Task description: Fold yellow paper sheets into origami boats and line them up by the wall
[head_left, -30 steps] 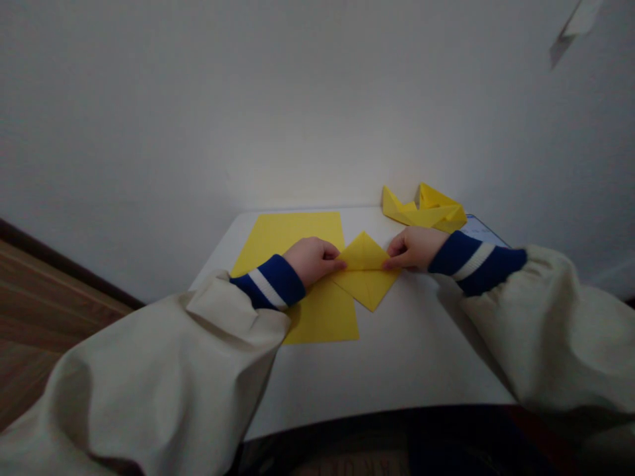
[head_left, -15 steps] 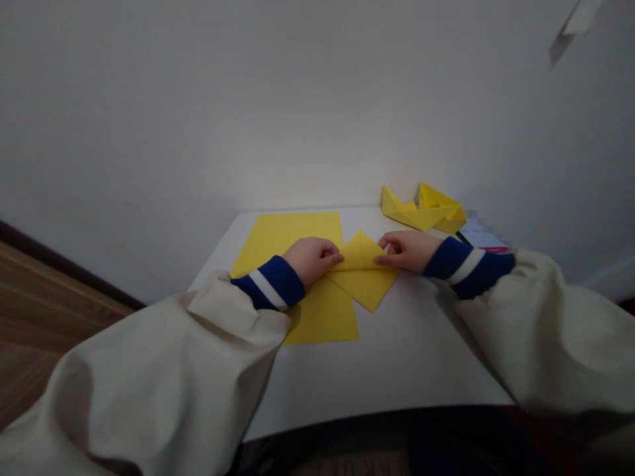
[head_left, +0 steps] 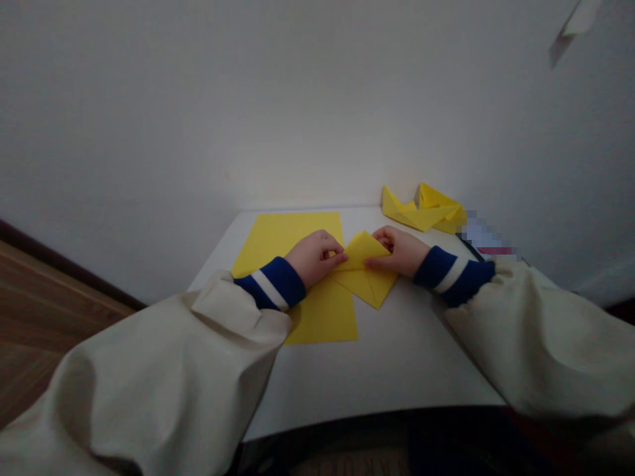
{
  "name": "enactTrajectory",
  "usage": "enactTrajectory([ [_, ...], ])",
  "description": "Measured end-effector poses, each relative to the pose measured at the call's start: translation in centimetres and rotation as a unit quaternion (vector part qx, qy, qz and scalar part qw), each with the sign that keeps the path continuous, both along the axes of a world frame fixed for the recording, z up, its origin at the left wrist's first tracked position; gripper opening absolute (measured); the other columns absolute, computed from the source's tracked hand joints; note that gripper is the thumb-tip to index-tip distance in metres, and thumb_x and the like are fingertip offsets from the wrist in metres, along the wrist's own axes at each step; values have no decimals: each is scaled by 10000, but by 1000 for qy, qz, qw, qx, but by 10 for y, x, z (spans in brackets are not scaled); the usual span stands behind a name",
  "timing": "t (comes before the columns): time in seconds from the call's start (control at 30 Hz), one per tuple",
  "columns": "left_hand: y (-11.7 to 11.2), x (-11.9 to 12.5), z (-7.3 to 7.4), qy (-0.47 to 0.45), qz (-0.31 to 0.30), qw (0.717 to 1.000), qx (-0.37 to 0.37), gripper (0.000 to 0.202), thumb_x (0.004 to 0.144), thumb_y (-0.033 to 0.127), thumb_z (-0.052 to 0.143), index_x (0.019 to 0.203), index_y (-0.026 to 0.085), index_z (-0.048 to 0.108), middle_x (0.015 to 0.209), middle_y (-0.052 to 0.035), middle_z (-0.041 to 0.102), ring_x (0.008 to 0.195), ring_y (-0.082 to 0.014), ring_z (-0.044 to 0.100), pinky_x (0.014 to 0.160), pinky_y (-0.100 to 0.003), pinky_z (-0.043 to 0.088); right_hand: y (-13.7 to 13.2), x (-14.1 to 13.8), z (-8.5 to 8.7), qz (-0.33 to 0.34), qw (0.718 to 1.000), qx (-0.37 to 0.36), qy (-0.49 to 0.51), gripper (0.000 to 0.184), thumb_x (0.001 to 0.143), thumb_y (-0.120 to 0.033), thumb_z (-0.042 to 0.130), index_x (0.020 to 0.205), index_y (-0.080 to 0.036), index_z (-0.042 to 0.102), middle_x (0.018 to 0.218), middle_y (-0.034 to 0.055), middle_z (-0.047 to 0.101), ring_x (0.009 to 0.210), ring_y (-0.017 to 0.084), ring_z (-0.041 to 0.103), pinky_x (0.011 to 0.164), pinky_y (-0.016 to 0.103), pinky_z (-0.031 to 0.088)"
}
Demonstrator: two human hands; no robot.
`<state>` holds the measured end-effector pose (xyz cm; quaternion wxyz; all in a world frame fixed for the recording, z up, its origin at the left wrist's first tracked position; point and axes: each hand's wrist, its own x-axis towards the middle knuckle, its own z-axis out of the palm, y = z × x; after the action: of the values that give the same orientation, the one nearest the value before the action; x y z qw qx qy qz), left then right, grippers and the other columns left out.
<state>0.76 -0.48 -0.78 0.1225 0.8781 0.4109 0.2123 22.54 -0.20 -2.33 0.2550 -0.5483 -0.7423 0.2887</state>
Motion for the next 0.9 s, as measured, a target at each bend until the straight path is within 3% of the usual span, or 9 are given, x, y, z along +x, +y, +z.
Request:
enactTrajectory([
  [0.13, 0, 1, -2, -37, 8, 999, -17, 182, 810, 287, 520, 708, 155, 594, 865, -42, 602, 719, -125, 505, 634, -239, 394, 0, -1, -1, 5, 993, -50, 103, 423, 616, -350, 704, 889, -226, 405, 769, 14, 638, 687, 175, 600, 564, 284, 469],
  [0.27, -1, 1, -2, -41, 39, 996, -73, 238, 827, 352, 470, 717, 158, 553, 643, 16, 522, 570, -107, 433, 531, -225, 333, 0, -2, 1, 10, 983, -18, 181, 397, 669, -337, 624, 932, -227, 347, 802, 18, 611, 720, 181, 603, 609, 307, 482],
  [0.37, -1, 2, 0, -101, 61, 987, -105, 218, 810, 345, 482, 717, 153, 527, 630, 25, 506, 577, -104, 440, 534, -222, 338, -1, -2, 1, 27, 978, 26, 207, 423, 690, -363, 585, 993, -231, 320, 766, -8, 584, 677, 174, 584, 593, 312, 470],
  [0.57, -5, 5, 3, -178, 81, 955, -225, 172, 772, 318, 565, 739, 151, 538, 580, 37, 537, 500, -90, 462, 506, -223, 357, -5, 0, 8, 38, 984, 126, 119, 264, 760, -435, 511, 862, -195, 470, 821, 34, 581, 766, 175, 547, 672, 301, 432],
  [0.67, -7, 6, 2, -190, 80, 944, -259, 118, 786, 262, 561, 743, 159, 524, 543, 49, 527, 464, -85, 479, 476, -209, 359, -7, 2, 12, 15, 992, 116, 49, 302, 788, -477, 471, 741, -183, 522, 720, 21, 547, 690, 160, 512, 602, 277, 388],
  [0.9, -3, 5, -3, -216, 26, 940, -263, 133, 816, 240, 555, 909, 186, 479, 535, 79, 553, 461, -88, 536, 473, -185, 393, -3, 1, 9, -59, 985, 152, 51, 324, 709, -488, 522, 601, -217, 381, 564, -34, 384, 547, 118, 362, 508, 259, 278],
])
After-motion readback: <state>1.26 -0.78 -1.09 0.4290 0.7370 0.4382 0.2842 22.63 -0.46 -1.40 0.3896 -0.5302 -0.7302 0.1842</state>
